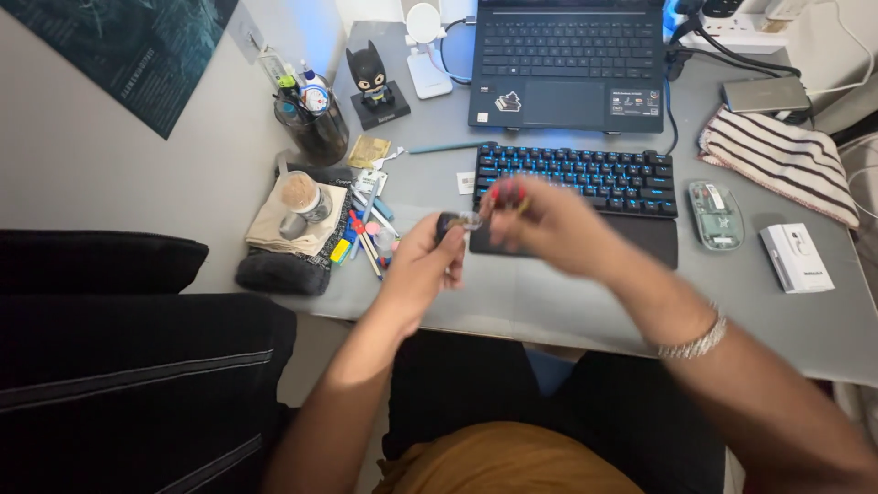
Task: The person organizes a desk by plugging in a laptop charger, moving a keyboard and wrist rest, and untangling earphones. They then handle a small white rectangular device, placing it on the desk, and finally adjust the laptop position.
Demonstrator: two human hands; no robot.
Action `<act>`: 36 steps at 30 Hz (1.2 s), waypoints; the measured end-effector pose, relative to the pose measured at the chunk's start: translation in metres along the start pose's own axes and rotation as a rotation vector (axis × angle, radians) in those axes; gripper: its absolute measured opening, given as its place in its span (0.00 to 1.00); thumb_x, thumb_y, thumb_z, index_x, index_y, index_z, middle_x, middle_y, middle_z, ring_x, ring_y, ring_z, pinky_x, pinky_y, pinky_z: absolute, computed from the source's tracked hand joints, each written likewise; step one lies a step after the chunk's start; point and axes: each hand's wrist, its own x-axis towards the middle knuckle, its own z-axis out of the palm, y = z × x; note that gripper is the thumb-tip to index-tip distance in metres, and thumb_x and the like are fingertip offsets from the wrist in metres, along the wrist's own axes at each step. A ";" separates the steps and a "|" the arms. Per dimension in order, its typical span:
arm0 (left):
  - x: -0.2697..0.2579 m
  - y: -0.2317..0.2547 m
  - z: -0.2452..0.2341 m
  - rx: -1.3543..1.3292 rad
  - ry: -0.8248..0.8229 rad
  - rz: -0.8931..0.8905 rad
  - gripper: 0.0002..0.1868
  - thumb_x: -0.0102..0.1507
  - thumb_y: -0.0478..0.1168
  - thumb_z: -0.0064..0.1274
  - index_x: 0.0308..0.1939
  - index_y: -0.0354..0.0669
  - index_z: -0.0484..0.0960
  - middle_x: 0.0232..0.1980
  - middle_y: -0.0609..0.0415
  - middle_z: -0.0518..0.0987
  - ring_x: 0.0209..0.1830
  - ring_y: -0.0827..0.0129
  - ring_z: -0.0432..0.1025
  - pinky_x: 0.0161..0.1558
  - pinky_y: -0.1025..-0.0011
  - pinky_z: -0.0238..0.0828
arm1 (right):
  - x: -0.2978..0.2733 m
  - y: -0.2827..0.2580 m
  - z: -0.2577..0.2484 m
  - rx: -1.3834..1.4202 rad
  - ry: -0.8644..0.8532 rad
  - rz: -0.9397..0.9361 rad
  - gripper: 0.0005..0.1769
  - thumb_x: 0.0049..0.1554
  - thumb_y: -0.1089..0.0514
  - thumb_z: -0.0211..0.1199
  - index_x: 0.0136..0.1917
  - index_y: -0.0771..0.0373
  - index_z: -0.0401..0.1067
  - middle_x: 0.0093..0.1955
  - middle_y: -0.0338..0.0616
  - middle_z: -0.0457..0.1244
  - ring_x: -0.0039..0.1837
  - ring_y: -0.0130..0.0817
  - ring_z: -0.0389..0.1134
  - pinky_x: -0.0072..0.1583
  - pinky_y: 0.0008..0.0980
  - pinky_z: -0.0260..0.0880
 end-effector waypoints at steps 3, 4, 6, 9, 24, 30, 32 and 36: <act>-0.024 -0.011 0.002 -0.304 0.128 -0.176 0.15 0.74 0.46 0.39 0.60 0.44 0.70 0.48 0.55 0.73 0.40 0.70 0.72 0.46 0.62 0.78 | -0.022 0.001 0.035 -0.107 -0.065 -0.147 0.18 0.57 0.63 0.67 0.59 0.71 0.71 0.51 0.61 0.69 0.50 0.55 0.74 0.51 0.49 0.77; -0.030 -0.014 0.003 -0.458 0.200 -0.200 0.18 0.75 0.48 0.35 0.66 0.47 0.65 0.61 0.52 0.74 0.52 0.67 0.73 0.59 0.49 0.76 | -0.028 -0.003 0.047 -0.146 -0.103 -0.334 0.17 0.56 0.66 0.66 0.58 0.74 0.69 0.56 0.66 0.66 0.56 0.65 0.71 0.55 0.57 0.74; -0.034 -0.023 -0.008 -0.565 0.283 -0.201 0.21 0.75 0.50 0.35 0.69 0.47 0.62 0.62 0.48 0.75 0.52 0.63 0.74 0.55 0.51 0.77 | -0.023 -0.027 0.051 -0.192 -0.230 -0.344 0.20 0.57 0.69 0.64 0.61 0.76 0.68 0.58 0.71 0.66 0.59 0.71 0.68 0.56 0.60 0.73; -0.041 -0.023 -0.021 -0.640 0.388 -0.223 0.23 0.74 0.53 0.37 0.68 0.48 0.63 0.57 0.46 0.78 0.49 0.59 0.76 0.48 0.55 0.80 | 0.011 -0.007 0.045 -0.309 -0.348 -0.318 0.21 0.55 0.73 0.59 0.62 0.76 0.71 0.54 0.69 0.68 0.58 0.70 0.69 0.56 0.61 0.72; -0.002 -0.038 -0.020 0.774 0.456 0.208 0.16 0.66 0.51 0.55 0.52 0.47 0.80 0.39 0.46 0.81 0.41 0.48 0.80 0.39 0.56 0.79 | 0.169 0.110 0.047 -1.478 -0.153 -0.107 0.03 0.49 0.53 0.68 0.38 0.45 0.81 0.38 0.34 0.71 0.48 0.43 0.72 0.46 0.44 0.65; -0.003 -0.038 -0.017 0.963 0.518 0.451 0.13 0.67 0.48 0.56 0.53 0.51 0.78 0.43 0.57 0.77 0.44 0.59 0.79 0.42 0.63 0.79 | 0.184 0.073 0.057 -0.984 -0.242 -0.041 0.08 0.56 0.60 0.64 0.50 0.55 0.80 0.49 0.49 0.71 0.55 0.56 0.73 0.54 0.54 0.75; -0.004 -0.036 -0.017 1.007 0.525 0.485 0.12 0.67 0.44 0.56 0.53 0.49 0.78 0.44 0.57 0.76 0.44 0.59 0.78 0.43 0.63 0.78 | 0.192 0.070 0.046 -0.956 -0.178 -0.144 0.11 0.61 0.65 0.57 0.51 0.59 0.79 0.49 0.56 0.71 0.56 0.60 0.73 0.55 0.54 0.74; -0.004 -0.042 -0.017 1.190 0.556 0.471 0.12 0.65 0.43 0.57 0.53 0.48 0.80 0.48 0.55 0.78 0.47 0.58 0.76 0.46 0.61 0.73 | 0.210 0.099 0.037 -1.264 -0.164 -0.051 0.11 0.57 0.62 0.63 0.52 0.51 0.80 0.48 0.43 0.71 0.54 0.48 0.75 0.53 0.48 0.77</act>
